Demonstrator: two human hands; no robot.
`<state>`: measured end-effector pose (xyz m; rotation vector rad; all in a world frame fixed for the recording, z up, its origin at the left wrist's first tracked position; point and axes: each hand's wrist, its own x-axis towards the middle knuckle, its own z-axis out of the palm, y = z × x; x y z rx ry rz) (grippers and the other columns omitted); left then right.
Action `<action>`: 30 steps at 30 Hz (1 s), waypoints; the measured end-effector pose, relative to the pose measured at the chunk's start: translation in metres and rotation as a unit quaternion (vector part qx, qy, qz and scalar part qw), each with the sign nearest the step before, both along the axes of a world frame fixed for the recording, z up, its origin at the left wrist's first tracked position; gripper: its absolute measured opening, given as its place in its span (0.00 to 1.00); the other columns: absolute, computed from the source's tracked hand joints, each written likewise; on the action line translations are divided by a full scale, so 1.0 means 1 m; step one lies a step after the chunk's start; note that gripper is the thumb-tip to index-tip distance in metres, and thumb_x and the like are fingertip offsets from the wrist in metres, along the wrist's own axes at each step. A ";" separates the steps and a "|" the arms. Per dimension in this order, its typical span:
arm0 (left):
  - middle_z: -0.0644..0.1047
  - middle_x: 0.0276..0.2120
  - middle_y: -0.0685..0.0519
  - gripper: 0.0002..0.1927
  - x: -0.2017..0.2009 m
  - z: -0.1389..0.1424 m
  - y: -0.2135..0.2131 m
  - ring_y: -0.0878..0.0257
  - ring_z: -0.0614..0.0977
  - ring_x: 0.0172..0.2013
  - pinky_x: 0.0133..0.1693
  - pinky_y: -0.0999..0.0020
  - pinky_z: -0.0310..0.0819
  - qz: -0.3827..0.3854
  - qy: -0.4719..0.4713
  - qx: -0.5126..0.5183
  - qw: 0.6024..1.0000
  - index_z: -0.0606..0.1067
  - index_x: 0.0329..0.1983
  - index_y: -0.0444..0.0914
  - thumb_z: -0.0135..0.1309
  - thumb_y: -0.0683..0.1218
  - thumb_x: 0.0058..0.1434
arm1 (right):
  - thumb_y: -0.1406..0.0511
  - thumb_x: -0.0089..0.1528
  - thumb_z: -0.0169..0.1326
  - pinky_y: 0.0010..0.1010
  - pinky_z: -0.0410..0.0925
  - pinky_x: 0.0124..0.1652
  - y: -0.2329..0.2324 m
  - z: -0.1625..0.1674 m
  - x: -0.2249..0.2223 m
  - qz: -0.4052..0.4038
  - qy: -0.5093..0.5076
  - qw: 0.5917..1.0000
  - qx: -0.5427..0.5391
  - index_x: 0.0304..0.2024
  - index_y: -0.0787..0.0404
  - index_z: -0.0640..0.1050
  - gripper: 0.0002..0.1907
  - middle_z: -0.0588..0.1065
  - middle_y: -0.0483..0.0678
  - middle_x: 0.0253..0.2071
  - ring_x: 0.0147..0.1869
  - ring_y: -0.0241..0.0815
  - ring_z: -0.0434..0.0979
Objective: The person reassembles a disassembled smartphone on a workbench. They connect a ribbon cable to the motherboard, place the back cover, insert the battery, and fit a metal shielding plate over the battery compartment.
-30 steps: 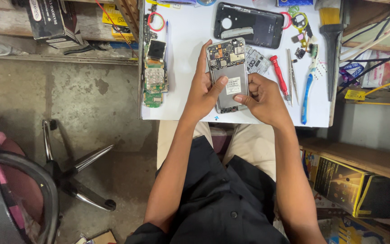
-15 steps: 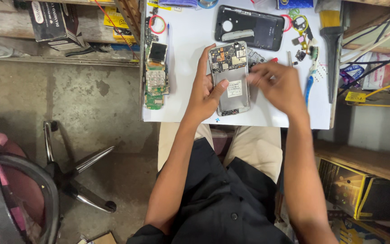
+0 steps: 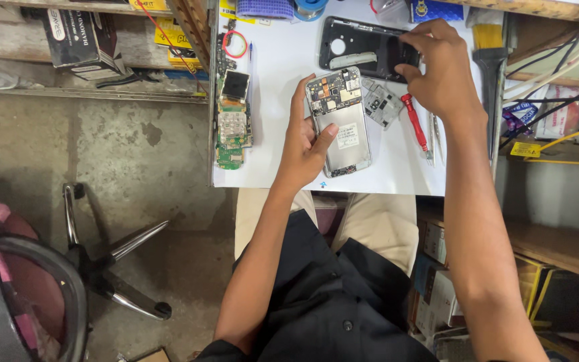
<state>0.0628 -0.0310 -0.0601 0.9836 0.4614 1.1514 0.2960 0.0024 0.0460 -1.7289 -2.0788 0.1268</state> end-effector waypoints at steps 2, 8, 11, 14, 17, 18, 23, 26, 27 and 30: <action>0.65 0.70 0.43 0.42 -0.001 0.001 0.000 0.57 0.71 0.68 0.68 0.64 0.65 0.006 0.000 -0.001 1.000 0.44 0.81 0.41 0.51 0.34 0.71 | 0.73 0.55 0.70 0.44 0.69 0.56 0.001 -0.001 0.001 0.028 -0.052 0.998 0.015 0.52 0.69 0.82 0.22 0.75 0.58 0.56 0.58 0.60 0.75; 0.68 0.68 0.41 0.42 -0.001 0.006 -0.002 0.56 0.73 0.66 0.68 0.63 0.66 0.027 -0.012 -0.016 0.999 0.43 0.81 0.41 0.48 0.31 0.70 | 0.72 0.58 0.69 0.44 0.69 0.54 -0.001 0.000 -0.015 -0.001 -0.044 0.999 -0.004 0.54 0.66 0.83 0.21 0.75 0.57 0.54 0.56 0.58 0.75; 0.68 0.67 0.41 0.41 -0.001 0.009 -0.005 0.56 0.75 0.65 0.65 0.63 0.69 0.070 -0.006 -0.024 0.997 0.43 0.80 0.40 0.48 0.31 0.69 | 0.68 0.60 0.66 0.40 0.69 0.46 -0.012 0.010 -0.032 -0.110 0.057 0.990 -0.071 0.54 0.65 0.80 0.20 0.75 0.55 0.54 0.44 0.53 0.76; 0.70 0.65 0.41 0.41 0.000 0.014 -0.011 0.57 0.77 0.60 0.60 0.66 0.72 0.141 0.025 -0.059 0.988 0.44 0.79 0.39 0.48 0.31 0.69 | 0.59 0.56 0.70 0.37 0.69 0.40 -0.043 0.013 -0.059 -0.133 0.134 0.972 -0.141 0.54 0.63 0.81 0.26 0.76 0.52 0.51 0.42 0.51 0.76; 0.72 0.61 0.41 0.41 -0.005 0.019 -0.018 0.59 0.78 0.51 0.48 0.69 0.71 0.191 0.085 -0.105 0.972 0.44 0.79 0.38 0.50 0.32 0.69 | 0.55 0.48 0.75 0.38 0.70 0.47 -0.070 0.008 -0.085 -0.037 0.116 0.987 -0.103 0.55 0.72 0.77 0.40 0.73 0.58 0.53 0.50 0.53 0.75; 0.73 0.59 0.41 0.41 -0.007 0.020 -0.020 0.60 0.77 0.47 0.44 0.70 0.70 0.203 0.107 -0.118 0.966 0.45 0.78 0.38 0.51 0.33 0.68 | 0.55 0.47 0.75 0.40 0.69 0.49 -0.076 0.005 -0.092 -0.023 0.096 0.992 -0.083 0.56 0.72 0.77 0.41 0.73 0.59 0.54 0.52 0.55 0.74; 0.67 0.63 0.42 0.39 0.001 0.021 -0.030 0.61 0.72 0.57 0.55 0.69 0.66 0.227 0.088 -0.099 0.965 0.45 0.77 0.36 0.47 0.30 0.67 | 0.58 0.45 0.73 0.43 0.69 0.52 -0.087 -0.007 -0.110 -0.055 0.072 0.990 -0.110 0.56 0.72 0.77 0.40 0.74 0.57 0.52 0.54 0.57 0.72; 0.64 0.65 0.41 0.38 0.008 0.016 -0.033 0.60 0.69 0.63 0.63 0.68 0.63 0.233 0.075 -0.092 0.965 0.46 0.76 0.36 0.46 0.28 0.66 | 0.58 0.44 0.72 0.44 0.69 0.51 -0.087 -0.006 -0.106 -0.062 0.062 0.987 -0.138 0.55 0.71 0.78 0.40 0.74 0.57 0.50 0.53 0.59 0.71; 0.64 0.65 0.41 0.38 0.009 0.015 -0.034 0.59 0.68 0.63 0.63 0.68 0.62 0.233 0.073 -0.099 0.965 0.46 0.75 0.36 0.46 0.28 0.65 | 0.58 0.43 0.72 0.45 0.68 0.51 -0.087 -0.005 -0.106 -0.046 0.046 0.990 -0.128 0.54 0.73 0.78 0.40 0.73 0.58 0.50 0.53 0.59 0.71; 0.64 0.63 0.41 0.37 0.014 0.013 -0.037 0.59 0.70 0.60 0.60 0.67 0.66 0.228 0.074 -0.128 0.962 0.48 0.74 0.35 0.46 0.28 0.65 | 0.58 0.41 0.72 0.46 0.67 0.51 -0.084 -0.003 -0.103 -0.019 0.008 0.993 -0.115 0.52 0.76 0.77 0.41 0.72 0.60 0.49 0.53 0.61 0.70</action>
